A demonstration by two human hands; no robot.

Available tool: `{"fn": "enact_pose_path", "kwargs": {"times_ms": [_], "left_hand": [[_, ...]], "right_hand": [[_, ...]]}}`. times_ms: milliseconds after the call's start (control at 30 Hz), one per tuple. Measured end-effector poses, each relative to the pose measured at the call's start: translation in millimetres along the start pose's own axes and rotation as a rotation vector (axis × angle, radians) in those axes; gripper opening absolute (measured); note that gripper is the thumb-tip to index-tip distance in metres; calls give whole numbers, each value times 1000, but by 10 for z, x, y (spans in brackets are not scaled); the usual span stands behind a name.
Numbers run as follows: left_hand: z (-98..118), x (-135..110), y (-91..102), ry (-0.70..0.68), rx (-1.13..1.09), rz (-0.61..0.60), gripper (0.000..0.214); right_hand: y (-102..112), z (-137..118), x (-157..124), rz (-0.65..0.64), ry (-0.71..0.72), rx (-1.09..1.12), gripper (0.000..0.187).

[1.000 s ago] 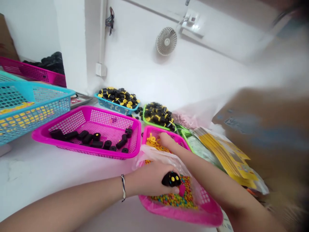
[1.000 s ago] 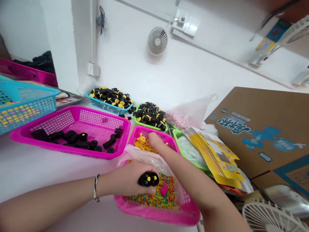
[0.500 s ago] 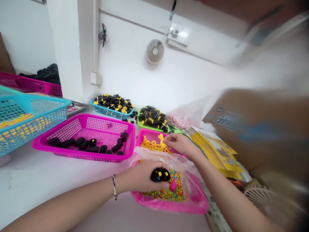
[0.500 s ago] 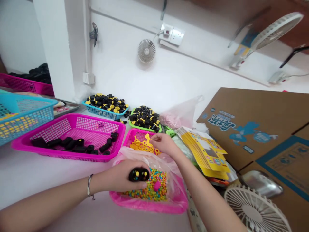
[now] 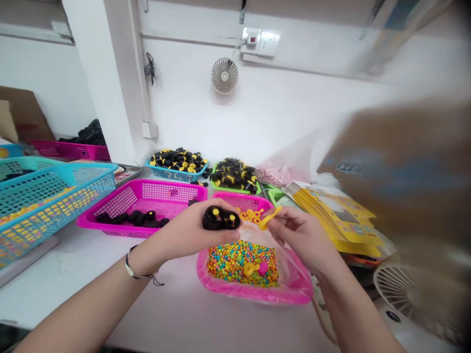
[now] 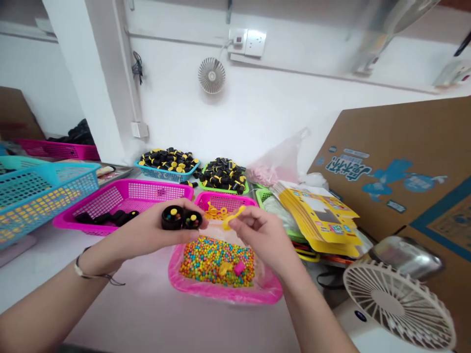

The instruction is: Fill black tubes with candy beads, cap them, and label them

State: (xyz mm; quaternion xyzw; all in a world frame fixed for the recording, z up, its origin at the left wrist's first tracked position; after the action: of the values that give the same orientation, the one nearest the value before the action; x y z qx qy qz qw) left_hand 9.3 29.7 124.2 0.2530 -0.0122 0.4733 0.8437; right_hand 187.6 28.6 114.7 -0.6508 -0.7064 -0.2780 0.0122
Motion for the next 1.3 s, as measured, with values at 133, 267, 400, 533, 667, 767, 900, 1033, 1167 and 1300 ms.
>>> {"fn": "enact_pose_path", "kwargs": {"times_ms": [133,267,400,533,667,767,900,1033,1167,1300], "left_hand": [[175,76,-223,-23,-251,-63,31],[209,66,-359,15,-488,-102,36],[189,20,-300,17,-528,-53,53],[182,-13,-244,-20,-523,-11,57],[162,-27,-285,-46,-630,-10,67],[168,-14,-315,-83,-722,-4,66],[196,16,-292,-157,-803,55,62],[230,23,-321,-208,-859,45,61],[209,17,-329,-196,-864,61,61],[169,22,-333,-168,-840,84,65]], "right_hand": [[221,-575,-75,276,319,56,9],[119,-1084,-399,438,766,-256,27],[-43,-1099,-424,290,859,-385,36],[-149,-1043,-450,136,882,-501,45],[-168,-1019,-485,107,862,-515,45],[-189,-1009,-454,96,843,-462,44],[-227,-1013,-410,156,860,-429,54],[-274,-986,-411,217,878,-383,58],[-294,-950,-427,266,872,-311,62],[-292,-934,-458,351,884,-287,61]]}}
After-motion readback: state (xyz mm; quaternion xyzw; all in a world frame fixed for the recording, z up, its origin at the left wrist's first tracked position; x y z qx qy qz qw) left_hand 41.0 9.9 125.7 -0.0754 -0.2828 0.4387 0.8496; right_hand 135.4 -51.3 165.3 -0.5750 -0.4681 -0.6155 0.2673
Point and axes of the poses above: each hand's wrist, its own x-axis towards the middle knuckle, its own y-axis out of the back of the hand, z = x × y, the point moved 9 cm from there along x, towards the middle knuckle
